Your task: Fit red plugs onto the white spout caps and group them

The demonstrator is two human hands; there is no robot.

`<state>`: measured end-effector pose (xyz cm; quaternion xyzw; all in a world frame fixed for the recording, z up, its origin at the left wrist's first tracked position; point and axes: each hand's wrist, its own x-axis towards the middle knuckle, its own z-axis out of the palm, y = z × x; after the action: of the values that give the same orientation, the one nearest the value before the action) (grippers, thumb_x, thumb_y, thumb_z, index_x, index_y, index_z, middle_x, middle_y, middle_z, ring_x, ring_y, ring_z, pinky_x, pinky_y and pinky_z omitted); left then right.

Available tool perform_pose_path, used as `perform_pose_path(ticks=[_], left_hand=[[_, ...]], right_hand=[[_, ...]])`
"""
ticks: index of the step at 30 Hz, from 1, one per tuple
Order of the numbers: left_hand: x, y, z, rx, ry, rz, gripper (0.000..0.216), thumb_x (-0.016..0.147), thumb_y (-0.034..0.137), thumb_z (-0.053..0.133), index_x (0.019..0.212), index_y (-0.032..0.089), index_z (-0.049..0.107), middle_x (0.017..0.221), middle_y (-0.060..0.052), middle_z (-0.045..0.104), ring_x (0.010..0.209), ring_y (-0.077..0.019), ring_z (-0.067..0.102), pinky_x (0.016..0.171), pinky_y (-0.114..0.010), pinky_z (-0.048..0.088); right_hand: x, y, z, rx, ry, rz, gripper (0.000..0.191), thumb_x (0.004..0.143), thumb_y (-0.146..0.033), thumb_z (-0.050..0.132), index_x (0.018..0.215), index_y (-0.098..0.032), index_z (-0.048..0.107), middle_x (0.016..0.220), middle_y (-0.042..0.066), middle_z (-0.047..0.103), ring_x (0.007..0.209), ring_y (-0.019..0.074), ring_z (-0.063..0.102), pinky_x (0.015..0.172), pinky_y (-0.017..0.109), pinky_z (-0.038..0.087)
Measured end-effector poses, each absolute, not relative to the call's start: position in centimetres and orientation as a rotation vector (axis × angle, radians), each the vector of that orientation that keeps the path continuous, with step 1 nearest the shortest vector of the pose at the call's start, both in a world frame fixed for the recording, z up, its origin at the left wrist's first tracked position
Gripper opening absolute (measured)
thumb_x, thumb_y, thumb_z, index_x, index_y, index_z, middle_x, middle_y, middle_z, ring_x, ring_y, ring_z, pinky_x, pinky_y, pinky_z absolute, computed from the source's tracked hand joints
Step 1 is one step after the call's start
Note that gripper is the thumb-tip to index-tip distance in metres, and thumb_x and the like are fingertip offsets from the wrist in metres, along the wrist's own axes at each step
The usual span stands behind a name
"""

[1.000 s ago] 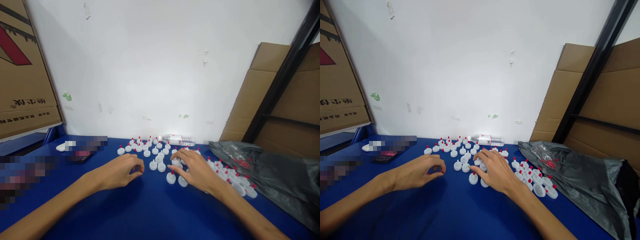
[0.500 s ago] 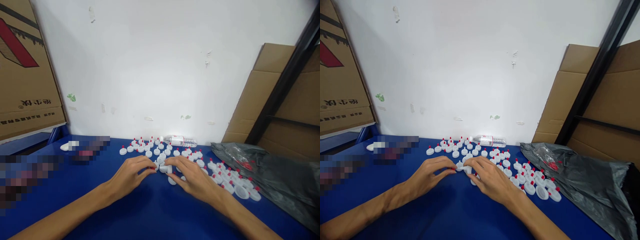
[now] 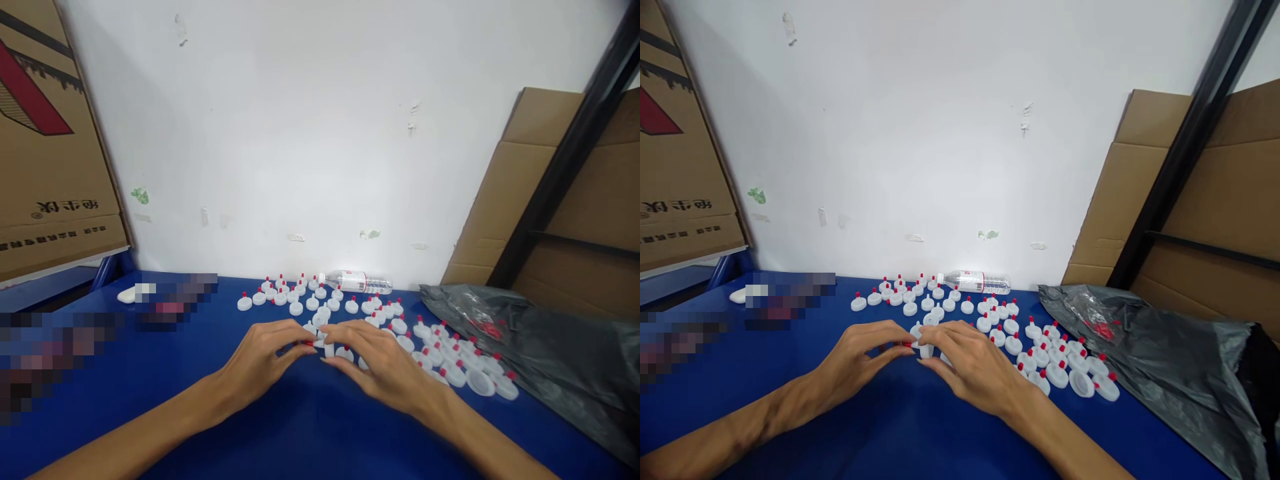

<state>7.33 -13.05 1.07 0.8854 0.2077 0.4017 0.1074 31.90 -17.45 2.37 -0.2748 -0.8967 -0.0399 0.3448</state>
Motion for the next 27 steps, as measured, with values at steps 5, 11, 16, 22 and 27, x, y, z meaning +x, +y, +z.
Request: perform_pose_path(ticks=[5,11,16,22,27], left_hand=[[7.4,-13.5,1.0,2.699,0.702,1.108,0.026,0.105,0.034,0.050,0.105,0.018,0.071,0.087,-0.003,0.072,0.073,-0.0144,0.066,0.068,-0.023,0.048],[7.6,-14.4,1.1,2.652,0.671,1.071,0.030,0.106,0.024,0.043,0.086,0.017,0.065,0.072,-0.001,0.060,0.062,-0.0123,0.053,0.061,-0.023,0.041],[7.7,-14.8,1.5,2.606,0.656,1.025,0.028,0.103,0.017,0.043,0.082,0.017,0.062,0.069,0.001,0.058,0.059,-0.0106,0.050,0.060,-0.023,0.038],[7.9,-14.9,1.7,2.715,0.651,1.080,0.029,0.105,0.023,0.045,0.083,0.017,0.062,0.069,0.001,0.059,0.057,-0.0106,0.050,0.057,-0.024,0.036],[7.9,-14.7,2.1,2.887,0.612,1.116,0.024,0.105,0.027,0.047,0.092,0.017,0.064,0.074,-0.002,0.064,0.063,-0.0131,0.055,0.059,-0.025,0.038]], right_hand=[[31.4,-18.0,2.5,-0.753,-2.236,0.017,0.022,0.100,-0.024,0.060,0.121,-0.026,0.055,0.123,0.006,0.071,0.115,0.0198,0.067,0.096,0.036,0.057],[30.8,-18.5,2.2,-0.725,-2.205,0.086,0.017,0.100,-0.022,0.058,0.116,-0.026,0.056,0.121,0.006,0.072,0.114,0.0212,0.067,0.095,0.038,0.057],[30.8,-18.5,1.6,-0.672,-2.229,0.001,0.018,0.101,-0.019,0.057,0.118,-0.025,0.055,0.114,0.006,0.073,0.114,0.0207,0.067,0.095,0.035,0.056],[30.6,-18.3,1.7,-0.694,-2.289,-0.001,0.022,0.100,-0.020,0.057,0.122,-0.025,0.053,0.118,0.006,0.071,0.112,0.0198,0.067,0.096,0.035,0.054],[30.6,-18.1,2.1,-0.670,-2.311,-0.015,0.020,0.099,-0.018,0.057,0.118,-0.025,0.052,0.114,0.005,0.071,0.105,0.0181,0.068,0.092,0.033,0.055]])
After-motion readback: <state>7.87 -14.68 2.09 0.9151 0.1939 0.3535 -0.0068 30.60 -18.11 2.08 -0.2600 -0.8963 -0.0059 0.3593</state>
